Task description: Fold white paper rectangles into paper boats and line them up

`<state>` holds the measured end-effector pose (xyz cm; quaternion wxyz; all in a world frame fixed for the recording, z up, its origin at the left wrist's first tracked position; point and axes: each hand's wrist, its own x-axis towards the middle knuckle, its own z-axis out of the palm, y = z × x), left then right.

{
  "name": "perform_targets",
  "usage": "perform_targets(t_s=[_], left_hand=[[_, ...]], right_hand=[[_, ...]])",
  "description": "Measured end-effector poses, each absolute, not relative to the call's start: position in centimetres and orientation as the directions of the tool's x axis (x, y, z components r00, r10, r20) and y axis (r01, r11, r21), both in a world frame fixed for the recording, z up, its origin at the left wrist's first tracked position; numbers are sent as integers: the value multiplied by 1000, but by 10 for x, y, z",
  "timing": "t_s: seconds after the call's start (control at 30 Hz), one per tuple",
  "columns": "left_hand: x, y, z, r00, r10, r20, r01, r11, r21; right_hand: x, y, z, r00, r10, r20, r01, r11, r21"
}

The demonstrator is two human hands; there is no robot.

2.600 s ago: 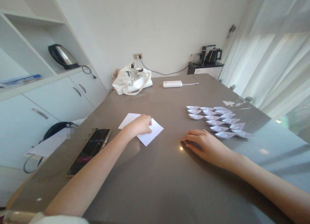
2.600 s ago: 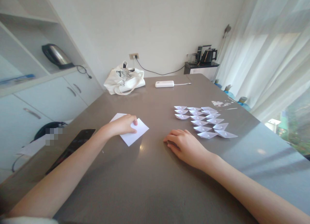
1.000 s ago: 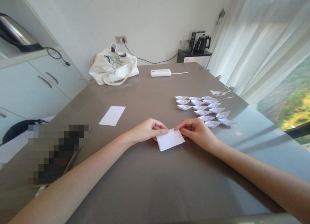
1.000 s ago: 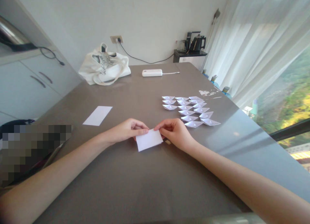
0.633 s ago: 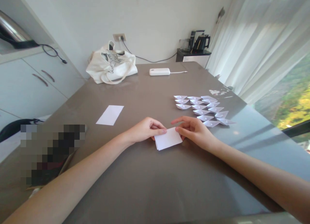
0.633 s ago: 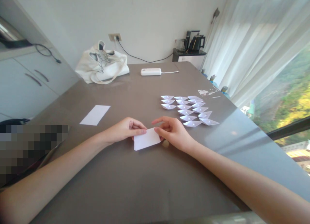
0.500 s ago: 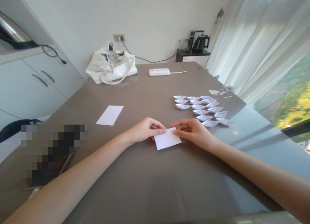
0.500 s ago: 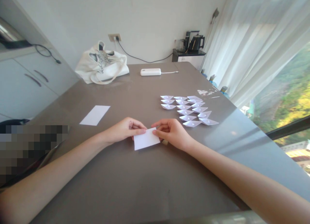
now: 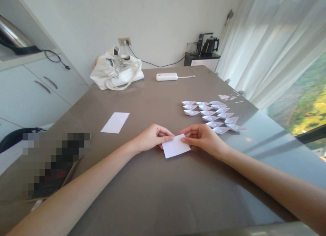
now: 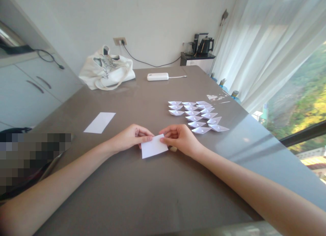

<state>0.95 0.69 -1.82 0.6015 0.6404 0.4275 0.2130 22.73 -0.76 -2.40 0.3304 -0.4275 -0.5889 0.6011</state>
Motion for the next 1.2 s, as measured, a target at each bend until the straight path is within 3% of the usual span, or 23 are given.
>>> perform_targets(t_s=[0.43,0.77,0.97,1.2], left_hand=[[14,4,-16,516,815,-264,340,87,936],[22,-7,-18,481,872,-89,319,-79,944],[27,-12,-18,464,884,-52,332,-119,936],[33,-16,-15,476,879,-42,365,-154,918]], right_hand=[[227,-8,-24,-440,893,-91,132,-36,-991],[224,-13,-17,-467,883,-58,135,7,-991],[223,-15,-18,-458,886,-69,170,11,-985],[222,-17,-18,-453,892,2,274,142,-951]])
